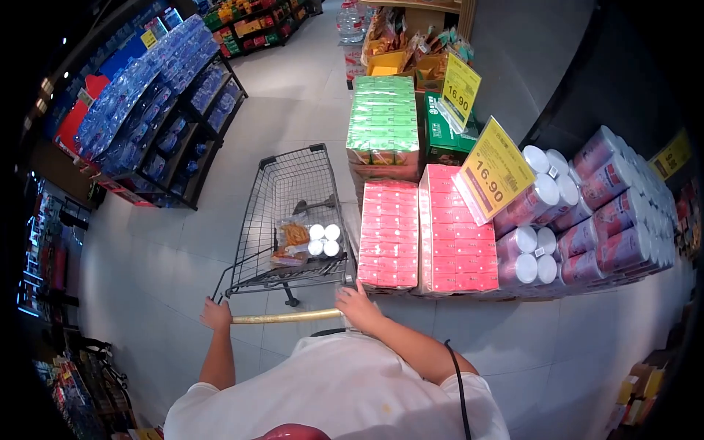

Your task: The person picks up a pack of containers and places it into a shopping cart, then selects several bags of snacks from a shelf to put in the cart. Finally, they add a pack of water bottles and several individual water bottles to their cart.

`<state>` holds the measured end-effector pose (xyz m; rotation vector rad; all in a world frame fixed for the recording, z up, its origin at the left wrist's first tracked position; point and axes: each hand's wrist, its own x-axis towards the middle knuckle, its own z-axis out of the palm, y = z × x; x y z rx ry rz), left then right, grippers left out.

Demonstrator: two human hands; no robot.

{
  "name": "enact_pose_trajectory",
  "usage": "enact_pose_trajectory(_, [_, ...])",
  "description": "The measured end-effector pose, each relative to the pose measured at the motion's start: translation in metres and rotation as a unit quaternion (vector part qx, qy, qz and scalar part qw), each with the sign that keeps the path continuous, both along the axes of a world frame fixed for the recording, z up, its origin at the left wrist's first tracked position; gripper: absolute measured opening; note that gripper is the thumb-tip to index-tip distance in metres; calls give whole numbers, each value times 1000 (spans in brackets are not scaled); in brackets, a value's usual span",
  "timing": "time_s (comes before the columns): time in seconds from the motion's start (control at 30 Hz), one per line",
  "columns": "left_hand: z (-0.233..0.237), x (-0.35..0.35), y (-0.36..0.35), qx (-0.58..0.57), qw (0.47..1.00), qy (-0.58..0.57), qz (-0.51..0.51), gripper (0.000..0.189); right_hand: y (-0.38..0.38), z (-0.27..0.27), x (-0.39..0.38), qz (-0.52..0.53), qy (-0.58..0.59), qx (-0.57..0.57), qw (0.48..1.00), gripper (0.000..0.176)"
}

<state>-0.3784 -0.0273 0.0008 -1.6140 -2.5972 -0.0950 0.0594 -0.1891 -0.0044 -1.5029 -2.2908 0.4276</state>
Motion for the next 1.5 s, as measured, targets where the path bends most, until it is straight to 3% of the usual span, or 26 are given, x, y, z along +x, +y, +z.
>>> enact_pose_trajectory(0.1, [-7,-8,4,53,994,-94,19,50,1,-1,-6,-16,-16,22,1000,21])
enact_pose_trajectory(0.2, [-1,-4,10,76,994,-74,13,40,7,6,-14,-28,-33,0,999,20])
enact_pose_trajectory(0.33, [-1,-8,33,73,995,-70,26,40,28,0,-24,-54,-16,71,996,18])
enact_pose_trajectory(0.5, [4,-17,73,65,995,-68,30,40,72,1,-32,-48,-11,29,998,18])
enact_pose_trajectory(1.03, [-6,-57,338,135,986,-63,-76,36,290,5,-87,-139,-7,22,990,20])
enact_pose_trajectory(1.5, [4,4,495,99,990,-67,-71,32,458,5,-36,-170,-30,34,984,11])
